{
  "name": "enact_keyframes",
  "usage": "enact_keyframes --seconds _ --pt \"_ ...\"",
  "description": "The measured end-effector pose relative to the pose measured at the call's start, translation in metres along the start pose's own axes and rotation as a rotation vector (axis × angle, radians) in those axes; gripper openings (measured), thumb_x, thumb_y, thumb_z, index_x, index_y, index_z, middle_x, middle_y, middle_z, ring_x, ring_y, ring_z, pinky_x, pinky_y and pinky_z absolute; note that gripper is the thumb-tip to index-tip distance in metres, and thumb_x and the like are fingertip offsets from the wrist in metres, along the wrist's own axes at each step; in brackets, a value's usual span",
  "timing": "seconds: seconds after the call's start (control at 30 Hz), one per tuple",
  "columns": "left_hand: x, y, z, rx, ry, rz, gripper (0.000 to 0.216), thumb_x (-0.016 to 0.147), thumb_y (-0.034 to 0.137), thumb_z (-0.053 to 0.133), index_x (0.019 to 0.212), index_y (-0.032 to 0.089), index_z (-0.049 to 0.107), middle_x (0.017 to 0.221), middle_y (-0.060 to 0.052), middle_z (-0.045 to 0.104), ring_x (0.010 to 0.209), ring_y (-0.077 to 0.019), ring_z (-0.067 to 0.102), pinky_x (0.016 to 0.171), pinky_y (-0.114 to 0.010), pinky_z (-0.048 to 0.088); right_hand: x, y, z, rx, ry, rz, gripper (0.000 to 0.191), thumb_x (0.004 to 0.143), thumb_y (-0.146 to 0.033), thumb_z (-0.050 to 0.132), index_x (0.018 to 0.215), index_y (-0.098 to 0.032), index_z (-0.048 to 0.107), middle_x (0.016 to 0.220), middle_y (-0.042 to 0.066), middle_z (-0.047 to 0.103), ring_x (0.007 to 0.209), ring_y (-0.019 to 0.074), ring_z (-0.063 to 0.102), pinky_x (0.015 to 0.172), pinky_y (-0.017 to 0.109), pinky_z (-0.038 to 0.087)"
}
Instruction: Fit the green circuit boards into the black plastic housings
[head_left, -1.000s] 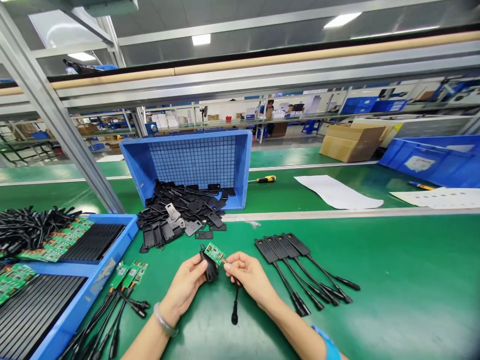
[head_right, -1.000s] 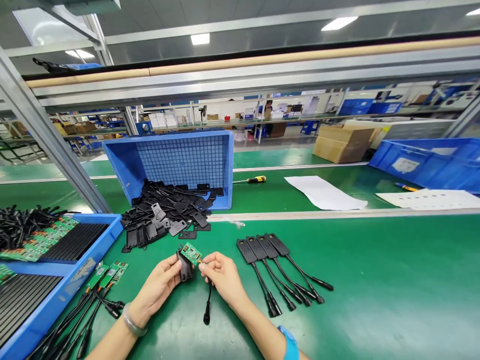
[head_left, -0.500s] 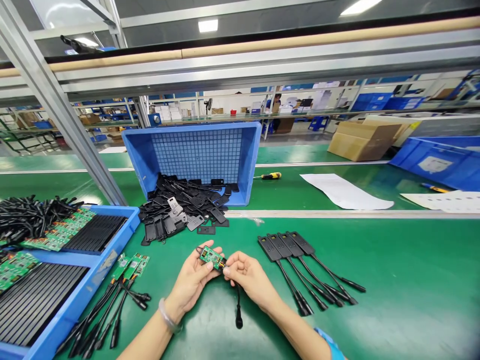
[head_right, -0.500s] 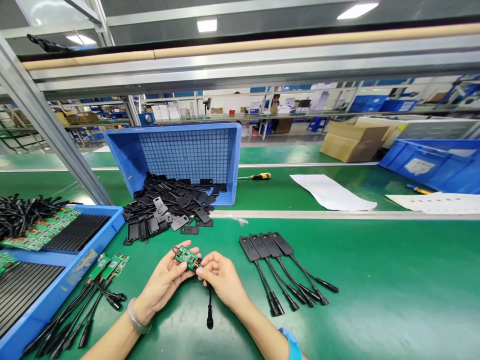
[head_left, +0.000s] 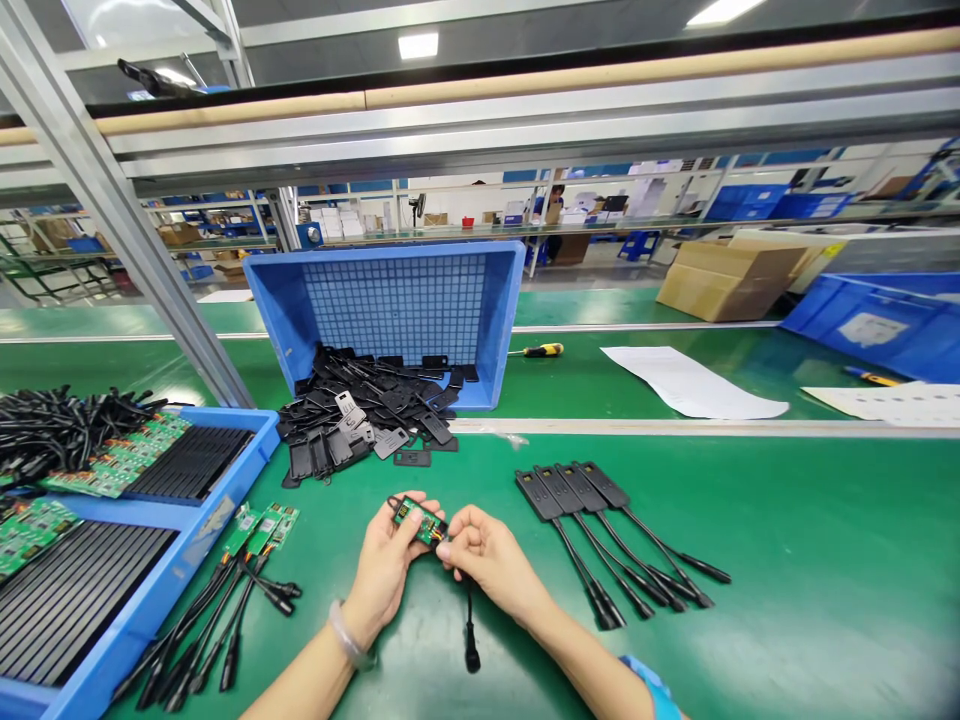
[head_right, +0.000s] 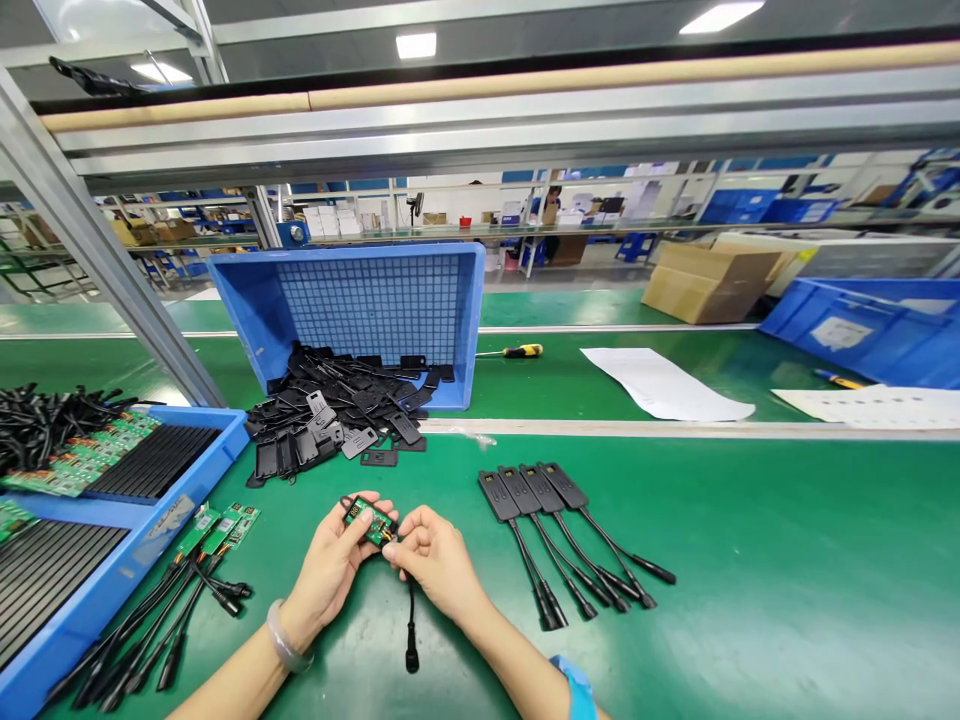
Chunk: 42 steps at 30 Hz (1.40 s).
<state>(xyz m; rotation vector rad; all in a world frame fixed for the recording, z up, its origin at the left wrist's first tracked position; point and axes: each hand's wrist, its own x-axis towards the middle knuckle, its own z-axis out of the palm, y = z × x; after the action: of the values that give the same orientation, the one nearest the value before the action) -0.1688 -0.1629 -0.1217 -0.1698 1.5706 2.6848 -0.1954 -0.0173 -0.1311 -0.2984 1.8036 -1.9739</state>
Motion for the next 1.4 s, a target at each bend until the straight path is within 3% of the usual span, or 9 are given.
enact_keyframes --seconds 0.13,0.27,0.53,0.7,0.9,1.0,1.17,1.27,1.4 --pt "0.0 0.0 0.0 0.037 0.03 0.003 0.055 0.078 0.037 0.068 0.116 0.006 0.042 0.116 -0.018 0.054 0.102 -0.0237 0.056 0.084 -0.036 0.049 -0.001 0.004 -0.002 -0.135 -0.017 0.044 0.046 0.066 -0.046 0.064 0.087 -0.011 0.042 0.065 0.005 0.06 0.051 0.0105 0.051 0.052 0.022 0.04" --pt "0.001 -0.002 -0.001 0.121 0.046 0.053 0.062 0.077 0.044 0.067 0.118 0.008 0.038 0.115 -0.018 0.055 0.101 -0.0222 0.057 0.084 -0.035 0.049 -0.005 0.002 -0.003 -0.326 -0.093 0.07 0.04 0.076 -0.051 0.052 0.071 -0.011 0.048 0.068 0.01 0.061 0.049 0.0105 0.051 0.048 0.02 0.037" --pt "0.002 -0.006 0.0 0.269 0.027 0.238 0.06 0.08 0.05 0.062 0.112 0.01 0.03 0.097 -0.014 0.061 0.093 -0.0207 0.06 0.087 -0.036 0.047 -0.008 -0.002 0.004 -0.526 -0.023 -0.09 0.044 0.079 -0.051 0.045 0.06 -0.011 0.044 0.055 0.002 0.043 0.053 0.0077 0.032 0.052 0.023 0.022" --pt "-0.001 -0.003 -0.002 0.248 0.003 0.165 0.066 0.079 0.052 0.062 0.118 0.01 0.03 0.106 -0.016 0.058 0.097 -0.0224 0.06 0.088 -0.04 0.048 -0.006 0.002 0.003 -0.526 0.008 -0.16 0.048 0.078 -0.054 0.046 0.06 -0.01 0.05 0.057 0.003 0.041 0.056 0.0084 0.031 0.054 0.023 0.021" --pt "-0.005 0.001 -0.002 0.202 -0.016 0.122 0.068 0.079 0.051 0.062 0.122 0.01 0.03 0.113 -0.02 0.055 0.1 -0.027 0.058 0.079 -0.042 0.052 -0.004 0.001 -0.001 -0.389 -0.096 -0.097 0.053 0.078 -0.057 0.049 0.074 -0.007 0.068 0.054 0.003 0.045 0.05 0.0081 0.034 0.052 0.022 0.024" --pt "-0.007 0.0 -0.001 0.227 -0.006 0.159 0.064 0.081 0.05 0.061 0.121 0.01 0.031 0.111 -0.019 0.056 0.1 -0.026 0.058 0.083 -0.042 0.05 -0.003 0.0 -0.002 -0.401 -0.097 -0.092 0.054 0.078 -0.057 0.048 0.073 -0.007 0.067 0.054 0.003 0.045 0.051 0.0077 0.033 0.052 0.022 0.022" --pt "-0.008 -0.003 0.0 0.284 0.033 0.225 0.059 0.083 0.049 0.059 0.118 0.01 0.032 0.107 -0.017 0.058 0.1 -0.0222 0.058 0.091 -0.039 0.046 -0.001 0.001 0.004 -0.597 0.044 -0.116 0.04 0.082 -0.044 0.05 0.068 -0.009 0.064 0.058 0.002 0.05 0.054 0.0077 0.037 0.054 0.022 0.023" --pt "-0.008 -0.001 0.003 0.238 0.033 0.189 0.064 0.079 0.051 0.063 0.118 0.011 0.031 0.106 -0.017 0.058 0.097 -0.0219 0.059 0.085 -0.037 0.048 -0.002 0.001 0.008 -0.611 0.036 -0.108 0.041 0.086 -0.043 0.047 0.069 -0.009 0.063 0.057 0.002 0.052 0.053 0.0081 0.041 0.055 0.022 0.026" --pt "-0.004 0.003 0.005 0.193 0.033 0.05 0.065 0.073 0.051 0.067 0.112 0.01 0.037 0.097 -0.013 0.059 0.077 -0.0154 0.058 0.072 -0.028 0.048 -0.004 -0.001 0.01 -0.618 -0.066 -0.128 0.044 0.083 -0.047 0.05 0.06 -0.009 0.056 0.054 0.002 0.049 0.05 0.0068 0.039 0.052 0.021 0.026"
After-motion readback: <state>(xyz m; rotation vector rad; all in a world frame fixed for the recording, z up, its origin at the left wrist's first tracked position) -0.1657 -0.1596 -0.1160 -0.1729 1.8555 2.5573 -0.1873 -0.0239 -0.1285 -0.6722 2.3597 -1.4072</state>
